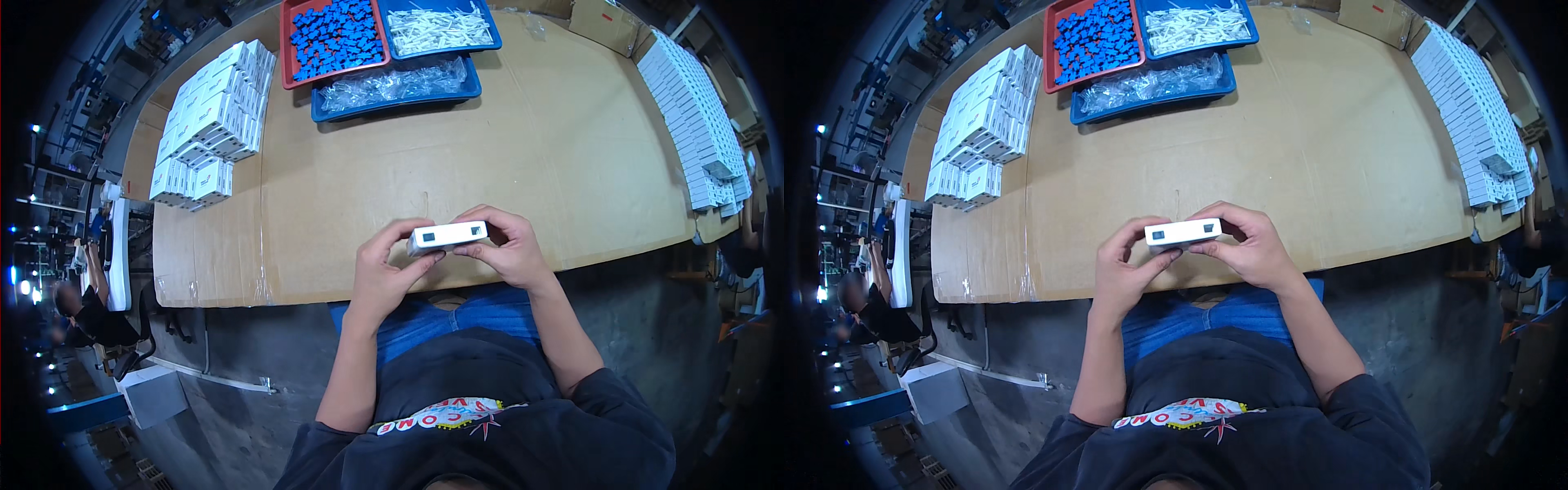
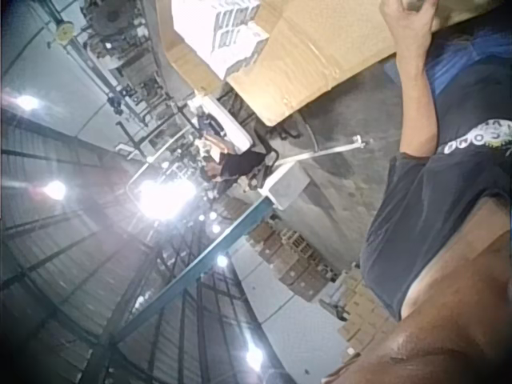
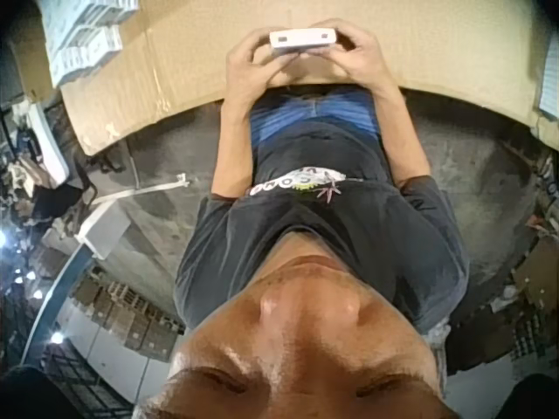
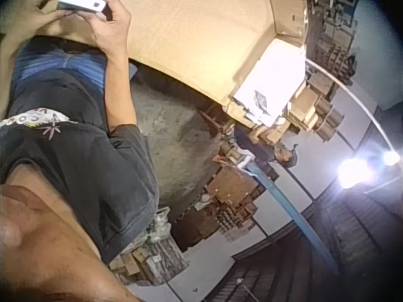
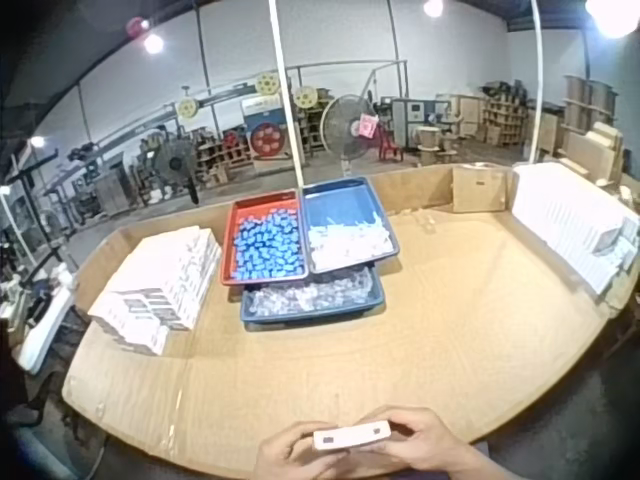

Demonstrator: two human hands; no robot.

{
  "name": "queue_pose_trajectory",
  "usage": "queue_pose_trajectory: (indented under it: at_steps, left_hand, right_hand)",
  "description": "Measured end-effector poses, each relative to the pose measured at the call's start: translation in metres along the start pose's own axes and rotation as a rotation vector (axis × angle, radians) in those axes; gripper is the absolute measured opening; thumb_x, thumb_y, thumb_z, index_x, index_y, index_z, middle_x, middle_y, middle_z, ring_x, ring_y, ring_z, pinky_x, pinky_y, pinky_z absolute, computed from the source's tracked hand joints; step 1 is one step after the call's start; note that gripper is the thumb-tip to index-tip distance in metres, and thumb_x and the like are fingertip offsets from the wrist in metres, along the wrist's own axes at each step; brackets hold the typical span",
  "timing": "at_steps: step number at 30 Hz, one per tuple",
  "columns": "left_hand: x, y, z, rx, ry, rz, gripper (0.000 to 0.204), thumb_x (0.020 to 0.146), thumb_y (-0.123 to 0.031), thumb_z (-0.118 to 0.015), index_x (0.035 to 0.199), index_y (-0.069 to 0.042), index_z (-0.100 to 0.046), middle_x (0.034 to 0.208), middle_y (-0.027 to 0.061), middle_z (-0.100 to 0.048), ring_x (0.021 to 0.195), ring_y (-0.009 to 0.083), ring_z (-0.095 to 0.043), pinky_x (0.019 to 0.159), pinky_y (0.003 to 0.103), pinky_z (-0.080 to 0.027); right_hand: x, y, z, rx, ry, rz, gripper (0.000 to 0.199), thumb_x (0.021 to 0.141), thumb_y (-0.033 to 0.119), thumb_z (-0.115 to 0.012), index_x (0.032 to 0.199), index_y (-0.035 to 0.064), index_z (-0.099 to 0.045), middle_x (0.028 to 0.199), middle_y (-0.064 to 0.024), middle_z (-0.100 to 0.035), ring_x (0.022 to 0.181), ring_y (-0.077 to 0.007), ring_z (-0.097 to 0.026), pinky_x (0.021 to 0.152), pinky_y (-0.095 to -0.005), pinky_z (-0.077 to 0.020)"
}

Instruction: Packing small plastic components into cardboard boxes at a workstation.

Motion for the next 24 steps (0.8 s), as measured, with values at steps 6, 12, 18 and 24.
queue_pose_trajectory:
  at_steps: [6,12,18,24]
  left_hand:
    - [-0.012,0.033,-0.009,-0.153,-0.021,0.079,0.025,0.086,0.003,-0.080,0.109,0.003,-0.072,0.101,0.0073,-0.072,0.097,0.0156,-0.069,0.089,0.032,-0.055]
    - [-0.006,0.004,-0.002,0.352,0.281,0.180,0.033,0.085,-0.009,-0.085,0.112,0.003,-0.071,0.095,0.0098,-0.072,0.089,0.0154,-0.067,0.080,0.030,-0.054]
    - [-0.006,-0.041,0.000,0.036,-0.098,-0.026,0.045,0.081,-0.004,-0.088,0.121,0.002,-0.069,0.111,0.0103,-0.073,0.108,0.0182,-0.068,0.097,0.031,-0.053]
    - [-0.012,0.005,-0.011,-0.269,-0.068,0.032,0.036,0.087,0.002,-0.083,0.120,0.003,-0.069,0.115,0.0097,-0.072,0.110,0.0173,-0.067,0.096,0.031,-0.053]
  right_hand:
    - [-0.011,-0.039,0.002,-0.036,-0.027,0.105,0.032,0.087,-0.007,-0.079,0.117,-0.0020,-0.068,0.113,-0.0104,-0.071,0.107,-0.0172,-0.068,0.092,-0.0308,-0.0559]
    - [-0.009,-0.033,0.006,-0.150,0.093,-0.111,0.038,0.085,-0.001,-0.080,0.121,0.0004,-0.066,0.114,-0.0092,-0.071,0.107,-0.0169,-0.068,0.095,-0.0317,-0.0551]
    - [-0.004,0.018,0.001,-0.104,0.050,0.157,0.040,0.084,-0.004,-0.080,0.120,0.0025,-0.065,0.118,-0.0082,-0.070,0.113,-0.0168,-0.067,0.099,-0.0339,-0.0537]
    - [-0.003,0.007,0.007,0.023,-0.031,0.060,0.034,0.086,-0.003,-0.084,0.112,0.0025,-0.064,0.112,-0.0065,-0.071,0.105,-0.0118,-0.068,0.093,-0.0288,-0.0558]
Point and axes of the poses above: each hand's wrist, its own x-axis towards the middle knuckle, its own z-axis out of the back of the hand, y = z × x, the point moved 4 cm from there along x, towards the middle knuckle
